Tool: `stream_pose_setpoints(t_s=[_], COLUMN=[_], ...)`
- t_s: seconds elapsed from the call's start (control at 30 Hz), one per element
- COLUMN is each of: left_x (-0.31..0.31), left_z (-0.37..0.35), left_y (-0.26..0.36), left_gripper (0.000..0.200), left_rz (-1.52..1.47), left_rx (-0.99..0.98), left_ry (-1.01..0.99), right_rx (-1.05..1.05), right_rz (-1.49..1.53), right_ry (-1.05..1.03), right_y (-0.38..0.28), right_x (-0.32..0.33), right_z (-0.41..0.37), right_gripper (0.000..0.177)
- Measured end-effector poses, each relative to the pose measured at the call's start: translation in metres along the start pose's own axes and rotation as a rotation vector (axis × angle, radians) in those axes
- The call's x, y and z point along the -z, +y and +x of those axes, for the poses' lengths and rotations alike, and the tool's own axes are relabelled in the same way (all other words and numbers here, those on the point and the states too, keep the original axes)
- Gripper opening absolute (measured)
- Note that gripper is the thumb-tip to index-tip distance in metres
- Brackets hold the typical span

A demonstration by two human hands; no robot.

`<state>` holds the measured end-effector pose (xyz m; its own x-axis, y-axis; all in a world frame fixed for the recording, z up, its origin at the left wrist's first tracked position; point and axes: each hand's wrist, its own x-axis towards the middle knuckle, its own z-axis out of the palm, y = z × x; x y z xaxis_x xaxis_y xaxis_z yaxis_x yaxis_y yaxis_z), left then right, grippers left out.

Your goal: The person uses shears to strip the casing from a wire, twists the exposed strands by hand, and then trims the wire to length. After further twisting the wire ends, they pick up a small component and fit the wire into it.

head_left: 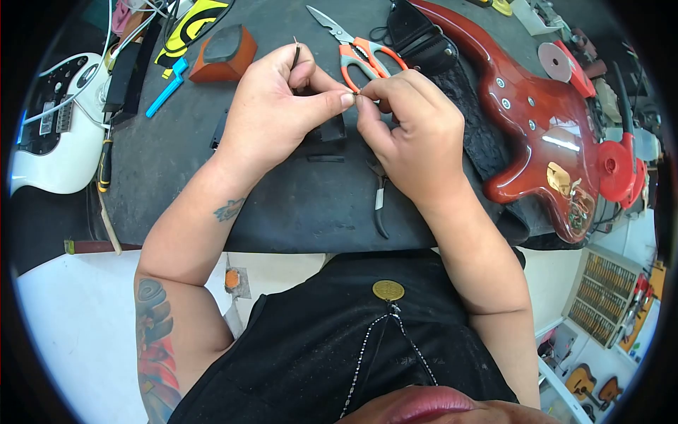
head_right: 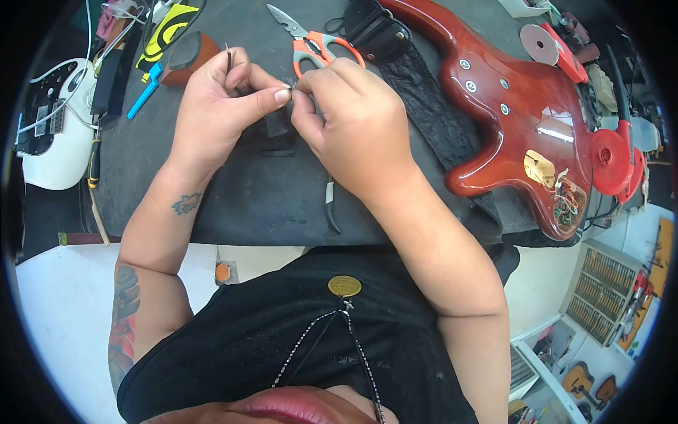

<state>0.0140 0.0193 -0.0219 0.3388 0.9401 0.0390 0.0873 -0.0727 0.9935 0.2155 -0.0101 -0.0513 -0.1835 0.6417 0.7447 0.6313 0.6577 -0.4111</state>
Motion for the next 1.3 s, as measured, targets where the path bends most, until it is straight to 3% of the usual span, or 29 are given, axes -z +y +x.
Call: stream_pose_setpoints(t_s=[0.07, 0.1, 0.17, 0.23, 0.3, 0.37, 0.43, 0.5, 0.7, 0.83, 0.9, 1.13, 1.2, 1.3], left_x=[-0.001, -0.001, -0.002, -0.002, 0.001, 0.000, -0.001, -0.002, -0.005, -0.008, -0.008, -0.010, -0.004, -0.004], left_z=[-0.001, -0.001, -0.002, -0.003, -0.002, -0.001, -0.001, -0.002, -0.004, -0.006, -0.006, -0.007, -0.004, -0.004], left_y=[0.001, 0.001, 0.003, 0.005, 0.005, 0.004, 0.002, 0.000, 0.000, 0.003, 0.004, -0.003, 0.000, 0.004], left_gripper=[0.045, 0.045, 0.046, 0.046, 0.046, 0.046, 0.046, 0.045, 0.045, 0.045, 0.045, 0.046, 0.046, 0.046], left_rz=[-0.013, -0.014, -0.014, 0.035, 0.064, 0.089, 0.085, 0.128, 0.214, 0.176, 0.158, 0.127, 0.166, 0.162], left_rx=[0.008, -0.007, -0.022, -0.026, -0.043, -0.061, -0.064, -0.101, -0.118, -0.114, -0.117, -0.183, -0.161, -0.125], left_ry=[0.002, 0.001, 0.003, -0.019, 0.016, 0.048, 0.062, 0.068, 0.079, 0.069, 0.083, 0.139, 0.163, 0.186], right_rx=[-0.300, -0.296, -1.313, -1.404, -1.188, -0.582, -0.259, -0.122, 0.049, 0.056, -0.095, -0.241, -0.341, -0.294], right_rz=[0.234, 0.236, 1.297, 1.450, 1.212, 0.353, 0.114, 0.095, -0.047, -0.042, -0.004, 0.104, 0.108, 0.124], right_ry=[-0.053, -0.052, -0.256, -0.129, -0.089, -0.024, -0.044, -0.031, -0.019, -0.005, -0.020, -0.029, 0.070, 0.032], right_y=[-0.005, -0.004, -0.001, 0.006, 0.011, 0.008, -0.003, -0.002, 0.000, 0.001, -0.003, -0.008, -0.002, 0.003], right_x=[0.001, 0.004, 0.018, 0.026, 0.029, 0.019, 0.023, 0.014, 0.000, 0.002, 0.001, 0.003, 0.008, 0.015], right_z=[0.001, 0.004, 0.012, 0.014, 0.008, 0.002, 0.009, 0.009, 0.003, 0.002, 0.001, 0.004, 0.003, 0.005], right_gripper=[0.011, 0.011, 0.006, 0.009, 0.009, 0.009, 0.023, 0.027, 0.026, 0.022, 0.018, 0.012, 0.011, 0.011])
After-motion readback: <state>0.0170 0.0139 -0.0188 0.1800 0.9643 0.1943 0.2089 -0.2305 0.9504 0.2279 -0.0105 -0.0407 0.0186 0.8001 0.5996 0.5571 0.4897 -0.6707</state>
